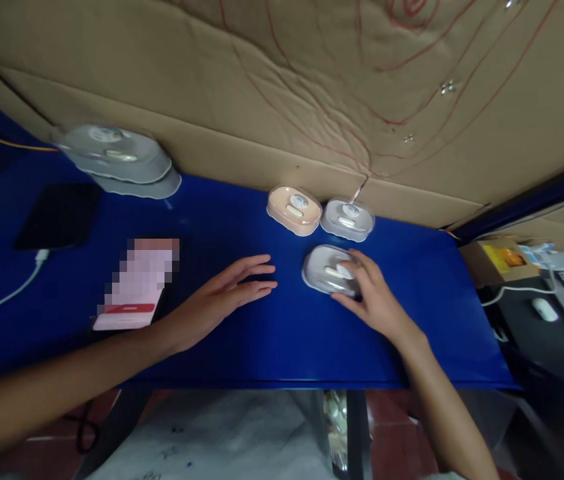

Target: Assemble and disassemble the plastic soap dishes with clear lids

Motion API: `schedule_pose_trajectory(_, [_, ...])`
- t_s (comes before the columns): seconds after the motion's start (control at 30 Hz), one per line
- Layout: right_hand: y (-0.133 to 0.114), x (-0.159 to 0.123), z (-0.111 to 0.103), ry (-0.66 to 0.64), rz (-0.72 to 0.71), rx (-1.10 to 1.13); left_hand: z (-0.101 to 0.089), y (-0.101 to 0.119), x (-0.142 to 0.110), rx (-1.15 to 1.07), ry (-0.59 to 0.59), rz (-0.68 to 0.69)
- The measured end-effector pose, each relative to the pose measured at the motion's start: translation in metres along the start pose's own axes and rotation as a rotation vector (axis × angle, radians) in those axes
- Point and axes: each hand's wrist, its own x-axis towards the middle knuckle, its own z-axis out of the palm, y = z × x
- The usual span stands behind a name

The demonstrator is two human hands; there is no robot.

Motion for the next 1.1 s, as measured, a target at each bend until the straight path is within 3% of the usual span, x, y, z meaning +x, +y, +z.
schedule_pose_trajectory(0.07, [0.036,-0.018,-0.015,0.027,0.089,-0.062,-0.001,0.005,0.0,0.04,-0.021,0.025])
schedule_pose_trajectory(0.27, [0.164,-0.062,-0.044,0.291,0.397,-0.312,-0.001,0.002,-0.002,0.262,-0.072,0.023])
schedule_pose_trajectory(0.33, [0.189,-0.058,-0.044,0.351,0.455,-0.334,-0.004,0.001,0.002,0.412,-0.1,0.095])
schedule_pose_trajectory(0.4, [0.198,-0.044,-0.039,0.353,0.456,-0.348,-0.01,0.007,0.016,0.653,-0.103,0.276])
schedule_pose_trajectory(0.47, [0.193,-0.024,-0.032,0.306,0.433,-0.371,-0.017,0.02,0.041,1.007,-0.034,0.505])
schedule_pose_trajectory(0.53, [0.181,-0.002,-0.023,0.264,0.419,-0.397,-0.024,0.038,0.072,1.322,0.066,0.634])
schedule_pose_trajectory(0.67, [0.15,0.037,-0.001,0.274,0.451,-0.436,-0.028,0.061,0.109,1.67,0.101,0.568])
schedule_pose_trajectory(0.77, [0.13,0.06,0.011,0.281,0.448,-0.441,-0.023,0.055,0.093,1.727,0.157,0.575])
schedule_pose_trajectory(0.83, [0.119,0.075,0.015,0.253,0.422,-0.42,-0.019,0.045,0.07,1.784,0.202,0.629])
schedule_pose_trajectory(0.93, [0.098,0.094,0.019,0.183,0.435,-0.373,-0.017,0.031,0.036,1.745,0.179,0.679])
schedule_pose_trajectory(1.03, [0.062,0.102,0.023,0.247,0.429,-0.287,-0.015,0.022,0.017,1.602,0.101,0.693])
schedule_pose_trajectory(1.1, [0.025,0.095,0.027,0.286,0.268,-0.156,-0.012,0.019,0.011,1.532,0.057,0.679])
